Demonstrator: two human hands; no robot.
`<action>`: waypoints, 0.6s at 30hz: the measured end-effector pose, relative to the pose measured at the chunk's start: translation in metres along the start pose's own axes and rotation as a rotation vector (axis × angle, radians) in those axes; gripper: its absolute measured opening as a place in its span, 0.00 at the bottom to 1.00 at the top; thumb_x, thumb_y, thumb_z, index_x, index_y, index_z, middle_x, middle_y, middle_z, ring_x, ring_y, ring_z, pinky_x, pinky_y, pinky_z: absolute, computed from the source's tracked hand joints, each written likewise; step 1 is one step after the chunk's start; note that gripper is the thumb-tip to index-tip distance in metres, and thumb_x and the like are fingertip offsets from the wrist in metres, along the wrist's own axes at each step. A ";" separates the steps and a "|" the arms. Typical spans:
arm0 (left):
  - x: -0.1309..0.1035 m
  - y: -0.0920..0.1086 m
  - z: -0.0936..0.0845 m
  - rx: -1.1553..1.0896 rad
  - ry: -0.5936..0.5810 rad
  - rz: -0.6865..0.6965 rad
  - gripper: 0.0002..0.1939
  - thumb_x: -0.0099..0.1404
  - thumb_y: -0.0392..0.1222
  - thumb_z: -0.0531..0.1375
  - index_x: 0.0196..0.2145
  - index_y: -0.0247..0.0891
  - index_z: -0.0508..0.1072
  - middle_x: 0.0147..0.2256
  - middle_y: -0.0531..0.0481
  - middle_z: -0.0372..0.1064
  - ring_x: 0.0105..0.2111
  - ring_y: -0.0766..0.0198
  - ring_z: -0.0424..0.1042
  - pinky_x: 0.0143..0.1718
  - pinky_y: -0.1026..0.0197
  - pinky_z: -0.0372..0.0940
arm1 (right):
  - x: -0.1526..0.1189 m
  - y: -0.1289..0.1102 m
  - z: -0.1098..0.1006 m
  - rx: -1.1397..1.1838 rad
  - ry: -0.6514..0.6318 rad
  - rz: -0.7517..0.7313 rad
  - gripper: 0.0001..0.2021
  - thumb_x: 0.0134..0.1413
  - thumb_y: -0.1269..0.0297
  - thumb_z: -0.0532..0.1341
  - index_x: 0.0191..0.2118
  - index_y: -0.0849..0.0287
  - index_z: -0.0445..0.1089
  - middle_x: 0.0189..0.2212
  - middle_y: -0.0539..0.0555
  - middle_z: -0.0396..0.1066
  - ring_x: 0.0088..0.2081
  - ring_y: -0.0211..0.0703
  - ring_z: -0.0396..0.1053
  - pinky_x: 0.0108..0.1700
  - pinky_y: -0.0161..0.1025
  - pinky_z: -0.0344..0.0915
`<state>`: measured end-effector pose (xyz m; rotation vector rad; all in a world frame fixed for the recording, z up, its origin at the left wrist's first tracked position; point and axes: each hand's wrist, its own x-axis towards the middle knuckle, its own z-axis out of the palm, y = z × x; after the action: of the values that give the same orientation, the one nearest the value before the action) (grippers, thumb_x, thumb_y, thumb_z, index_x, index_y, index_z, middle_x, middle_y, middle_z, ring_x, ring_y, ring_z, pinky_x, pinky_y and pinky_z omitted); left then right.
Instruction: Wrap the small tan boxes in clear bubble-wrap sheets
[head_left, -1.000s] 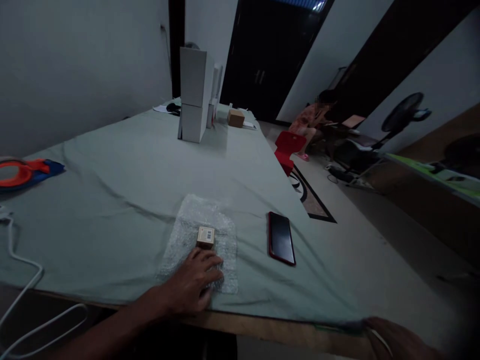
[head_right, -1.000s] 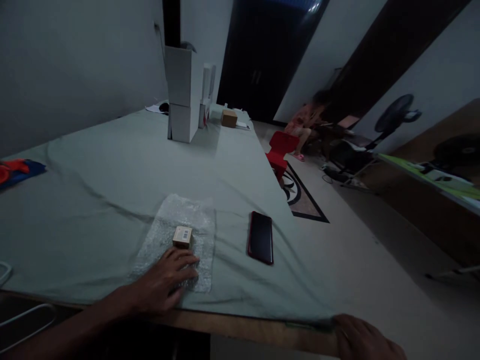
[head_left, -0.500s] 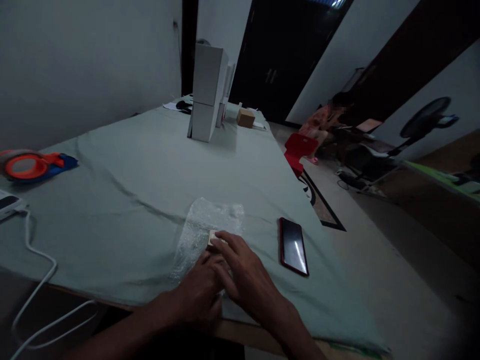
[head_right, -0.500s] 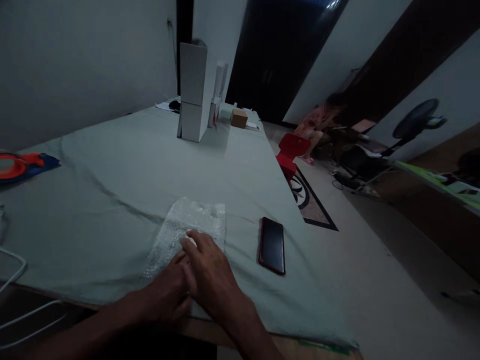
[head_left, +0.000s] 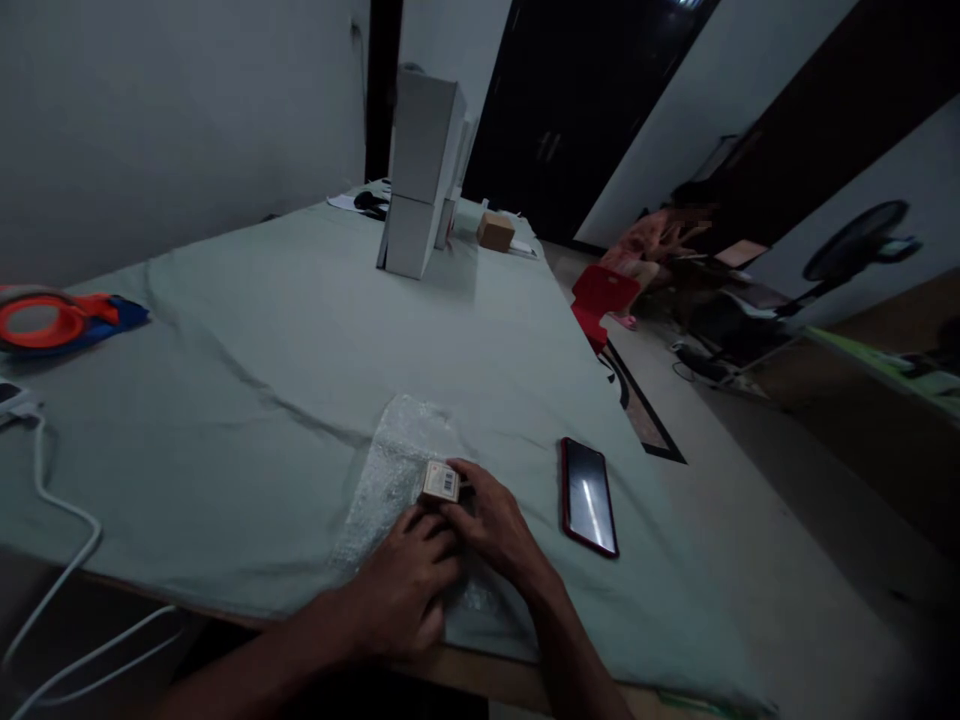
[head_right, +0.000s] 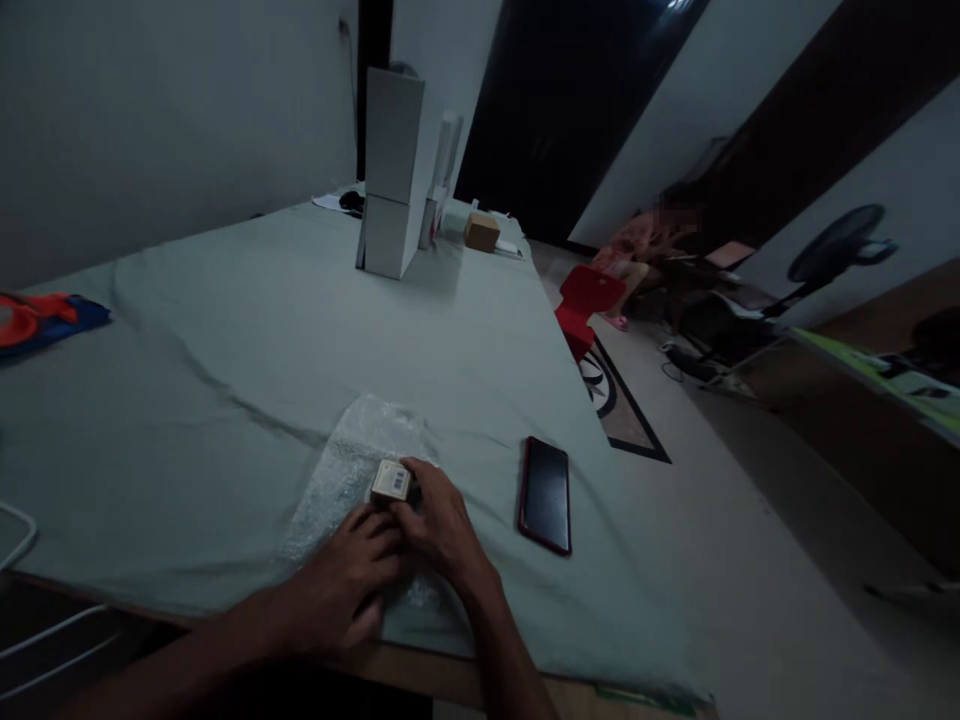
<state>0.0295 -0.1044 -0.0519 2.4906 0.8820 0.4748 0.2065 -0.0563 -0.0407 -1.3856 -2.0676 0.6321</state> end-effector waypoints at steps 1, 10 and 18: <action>0.000 0.001 0.000 -0.006 0.006 -0.004 0.19 0.54 0.38 0.59 0.46 0.43 0.70 0.56 0.47 0.64 0.59 0.49 0.55 0.63 0.43 0.42 | -0.001 -0.002 -0.005 0.016 0.035 0.030 0.23 0.51 0.67 0.60 0.54 0.58 0.65 0.52 0.60 0.70 0.52 0.51 0.68 0.54 0.52 0.65; -0.002 -0.001 0.000 -0.004 -0.015 -0.002 0.25 0.51 0.34 0.57 0.49 0.45 0.69 0.61 0.51 0.59 0.61 0.50 0.53 0.62 0.43 0.43 | -0.002 0.041 -0.052 -0.125 0.357 0.281 0.23 0.54 0.61 0.57 0.55 0.62 0.63 0.50 0.63 0.70 0.50 0.54 0.69 0.47 0.52 0.69; -0.003 0.000 0.001 0.016 -0.007 0.007 0.25 0.50 0.34 0.57 0.48 0.44 0.69 0.61 0.51 0.60 0.60 0.49 0.54 0.62 0.43 0.43 | -0.019 0.025 -0.058 -0.484 0.474 0.037 0.21 0.57 0.63 0.56 0.55 0.64 0.63 0.54 0.68 0.66 0.57 0.60 0.61 0.56 0.61 0.59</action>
<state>0.0278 -0.1061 -0.0533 2.5088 0.8785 0.4626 0.2688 -0.0605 -0.0185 -1.6410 -1.8650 -0.1996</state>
